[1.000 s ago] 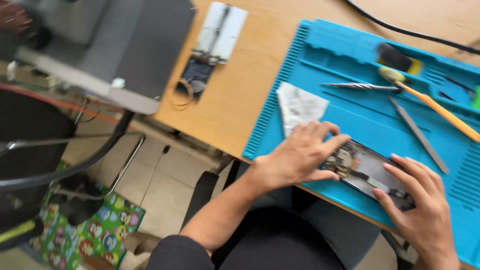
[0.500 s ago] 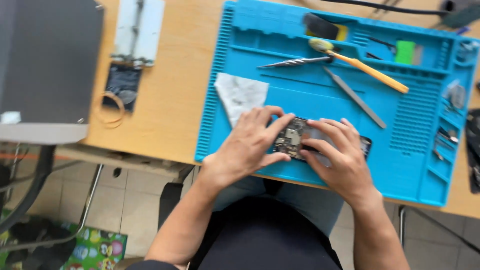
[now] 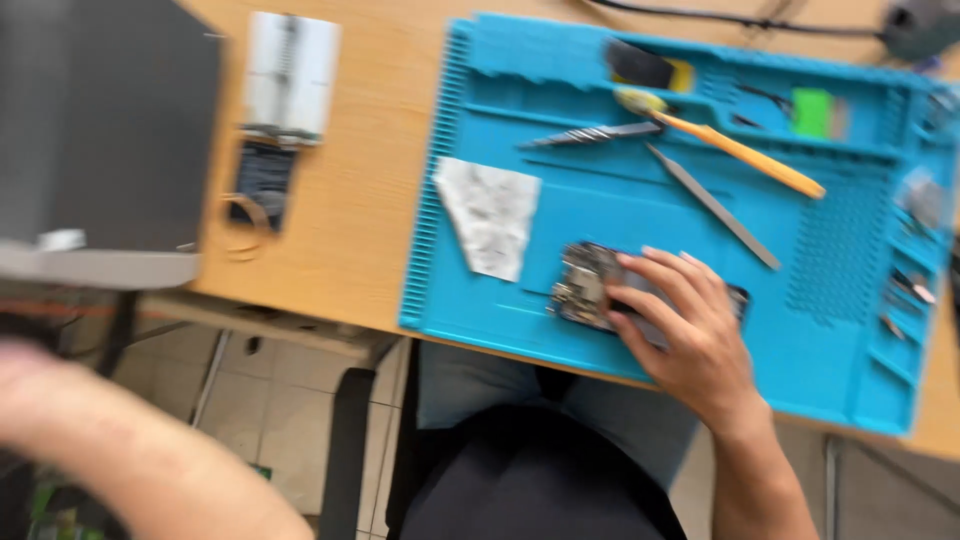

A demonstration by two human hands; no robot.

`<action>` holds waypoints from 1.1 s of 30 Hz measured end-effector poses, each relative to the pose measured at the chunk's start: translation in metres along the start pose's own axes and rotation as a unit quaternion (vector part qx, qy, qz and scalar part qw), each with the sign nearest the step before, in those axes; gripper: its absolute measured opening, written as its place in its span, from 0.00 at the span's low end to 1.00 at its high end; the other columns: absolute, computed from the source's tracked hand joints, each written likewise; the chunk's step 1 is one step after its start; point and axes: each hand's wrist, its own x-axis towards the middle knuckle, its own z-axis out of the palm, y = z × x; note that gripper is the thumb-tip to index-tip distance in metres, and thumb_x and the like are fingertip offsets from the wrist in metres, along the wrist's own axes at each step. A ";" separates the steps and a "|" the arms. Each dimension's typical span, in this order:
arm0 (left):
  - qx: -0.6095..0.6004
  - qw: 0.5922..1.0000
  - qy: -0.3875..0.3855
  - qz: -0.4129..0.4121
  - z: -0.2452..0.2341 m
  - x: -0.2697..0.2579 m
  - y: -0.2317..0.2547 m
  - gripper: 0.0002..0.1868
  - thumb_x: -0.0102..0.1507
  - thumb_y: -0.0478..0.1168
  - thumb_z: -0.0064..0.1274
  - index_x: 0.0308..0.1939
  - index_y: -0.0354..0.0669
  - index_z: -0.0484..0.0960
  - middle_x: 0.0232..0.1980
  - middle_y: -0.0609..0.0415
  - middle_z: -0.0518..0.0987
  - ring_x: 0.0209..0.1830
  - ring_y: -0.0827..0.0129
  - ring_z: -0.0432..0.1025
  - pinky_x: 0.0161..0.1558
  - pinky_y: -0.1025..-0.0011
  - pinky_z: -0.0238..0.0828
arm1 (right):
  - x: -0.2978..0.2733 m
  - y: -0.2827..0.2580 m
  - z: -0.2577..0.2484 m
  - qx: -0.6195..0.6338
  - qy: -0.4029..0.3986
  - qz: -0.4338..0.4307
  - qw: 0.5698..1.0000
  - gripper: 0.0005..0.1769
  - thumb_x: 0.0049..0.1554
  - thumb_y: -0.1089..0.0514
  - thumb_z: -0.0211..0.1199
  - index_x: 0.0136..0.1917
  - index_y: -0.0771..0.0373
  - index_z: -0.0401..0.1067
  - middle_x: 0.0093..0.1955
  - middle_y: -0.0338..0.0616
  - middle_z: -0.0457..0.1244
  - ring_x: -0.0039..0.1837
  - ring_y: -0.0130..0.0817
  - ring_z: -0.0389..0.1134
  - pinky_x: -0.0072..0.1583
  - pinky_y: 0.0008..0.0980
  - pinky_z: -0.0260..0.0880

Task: The person places a motherboard into a smartphone chassis, then uses tweezers to adjust internal components. They apply adhesive from a tube along the inner frame of the phone and finally insert a battery into the device.

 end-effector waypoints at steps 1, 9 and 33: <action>-0.153 0.986 -0.033 -0.059 -0.028 -0.008 0.041 0.18 0.58 0.41 0.46 0.48 0.42 0.84 0.48 0.46 0.83 0.49 0.57 0.78 0.52 0.55 0.76 | 0.004 -0.003 0.002 -0.001 0.009 0.005 1.000 0.10 0.62 0.56 0.66 0.57 0.55 0.76 0.67 0.46 0.67 0.70 0.48 0.67 0.72 0.50 0.63; -0.668 0.721 -0.083 -0.165 -0.066 -0.080 0.172 0.34 0.56 0.46 0.49 0.67 0.53 0.61 0.62 0.42 0.78 0.53 0.52 0.79 0.53 0.55 0.80 | -0.013 0.008 0.016 -0.028 -0.026 0.032 0.999 0.18 0.56 0.56 0.69 0.60 0.57 0.79 0.71 0.48 0.68 0.77 0.48 0.66 0.76 0.49 0.65; -0.570 0.802 -0.157 -0.087 -0.022 -0.080 0.136 0.45 0.64 0.66 0.37 0.79 0.48 0.53 0.82 0.53 0.55 0.82 0.60 0.53 0.76 0.59 0.57 | -0.024 0.034 0.034 -0.048 -0.005 0.012 0.999 0.17 0.53 0.52 0.72 0.55 0.59 0.82 0.63 0.49 0.72 0.72 0.47 0.72 0.70 0.47 0.75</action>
